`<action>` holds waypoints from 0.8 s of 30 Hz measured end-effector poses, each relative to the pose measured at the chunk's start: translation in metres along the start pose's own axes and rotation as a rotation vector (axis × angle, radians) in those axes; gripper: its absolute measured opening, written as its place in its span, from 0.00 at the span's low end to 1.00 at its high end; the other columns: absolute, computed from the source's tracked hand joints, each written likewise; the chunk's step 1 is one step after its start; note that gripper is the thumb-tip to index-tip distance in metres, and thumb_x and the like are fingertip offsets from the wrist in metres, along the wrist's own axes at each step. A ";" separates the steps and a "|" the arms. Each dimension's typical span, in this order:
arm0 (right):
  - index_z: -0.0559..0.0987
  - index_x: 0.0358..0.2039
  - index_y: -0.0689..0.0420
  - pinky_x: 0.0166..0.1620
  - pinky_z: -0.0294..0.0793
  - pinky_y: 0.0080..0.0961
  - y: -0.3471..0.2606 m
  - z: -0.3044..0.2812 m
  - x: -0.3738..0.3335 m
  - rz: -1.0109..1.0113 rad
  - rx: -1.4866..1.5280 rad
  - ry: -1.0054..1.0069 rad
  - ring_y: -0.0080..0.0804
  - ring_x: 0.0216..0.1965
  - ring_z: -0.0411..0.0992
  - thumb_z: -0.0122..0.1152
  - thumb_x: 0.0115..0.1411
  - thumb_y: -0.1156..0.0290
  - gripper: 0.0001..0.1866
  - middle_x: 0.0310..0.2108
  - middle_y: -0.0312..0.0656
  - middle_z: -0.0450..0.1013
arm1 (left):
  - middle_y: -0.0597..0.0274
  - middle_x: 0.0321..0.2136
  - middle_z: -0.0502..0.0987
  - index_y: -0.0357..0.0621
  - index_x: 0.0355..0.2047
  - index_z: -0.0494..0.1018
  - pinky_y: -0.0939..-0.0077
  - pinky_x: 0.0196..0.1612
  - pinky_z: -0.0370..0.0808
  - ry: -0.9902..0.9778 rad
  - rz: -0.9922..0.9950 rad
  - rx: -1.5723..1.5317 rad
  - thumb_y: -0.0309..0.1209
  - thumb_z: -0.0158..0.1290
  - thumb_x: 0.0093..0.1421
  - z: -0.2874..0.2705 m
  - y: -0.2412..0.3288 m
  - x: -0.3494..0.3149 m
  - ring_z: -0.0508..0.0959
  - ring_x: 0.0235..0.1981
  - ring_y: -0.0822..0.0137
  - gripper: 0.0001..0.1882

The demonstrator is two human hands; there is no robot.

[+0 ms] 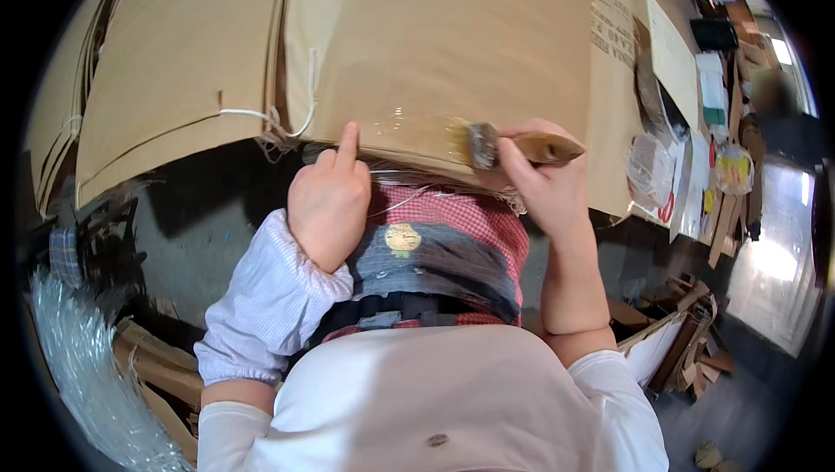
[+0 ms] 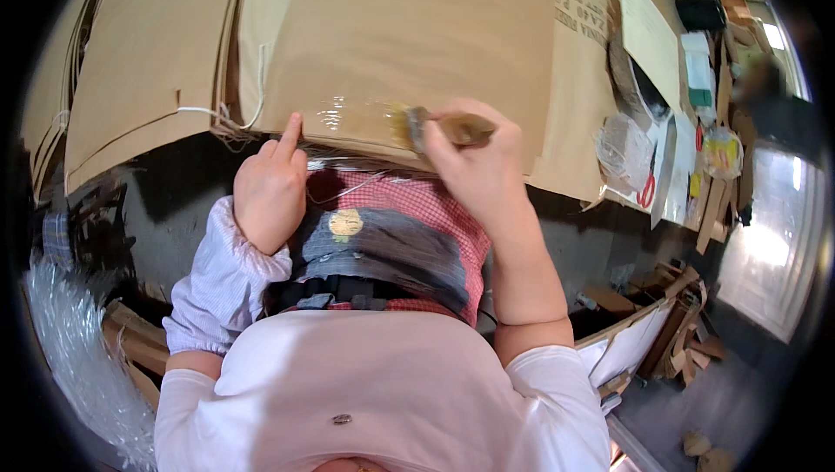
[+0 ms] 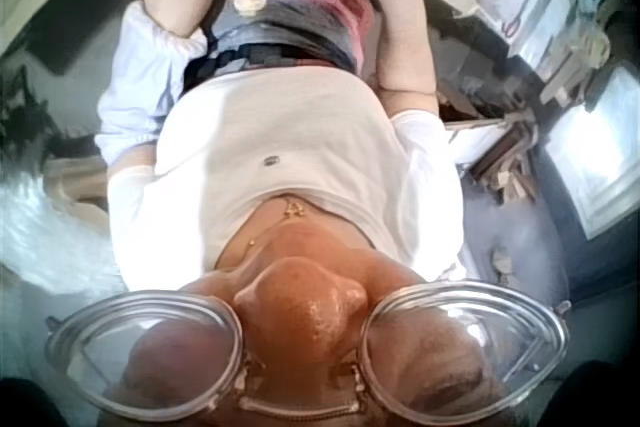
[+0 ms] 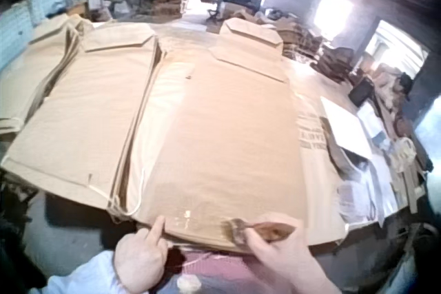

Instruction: The person repeatedly applies glue to the edge of a flat cardboard piece using a brush, then presses a white string along the glued edge to secure it. The person works on multiple cardboard pieces in a repetitive sequence, handling each piece one at a time.

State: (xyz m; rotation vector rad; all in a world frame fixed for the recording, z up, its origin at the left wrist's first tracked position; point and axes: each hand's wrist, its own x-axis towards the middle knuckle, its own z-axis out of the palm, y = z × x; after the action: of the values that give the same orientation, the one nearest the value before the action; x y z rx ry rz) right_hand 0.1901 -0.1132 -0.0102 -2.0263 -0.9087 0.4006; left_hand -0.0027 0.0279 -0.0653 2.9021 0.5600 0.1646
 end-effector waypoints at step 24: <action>0.78 0.43 0.55 0.43 0.71 0.31 0.174 -0.214 -0.046 0.010 -1.033 0.506 0.44 0.38 0.72 0.57 0.51 0.81 0.17 0.36 0.44 0.73 | 0.48 0.37 0.75 0.35 0.22 0.70 0.71 0.24 0.70 -0.110 0.002 -0.471 0.21 0.52 0.49 -0.031 0.013 0.000 0.74 0.22 0.56 0.02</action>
State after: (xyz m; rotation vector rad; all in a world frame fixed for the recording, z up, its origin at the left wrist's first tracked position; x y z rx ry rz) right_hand 0.3603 -0.3347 -0.0293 -2.8340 -0.8451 -0.7162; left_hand -0.0030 0.0210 -0.0323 2.4378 0.4297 0.1166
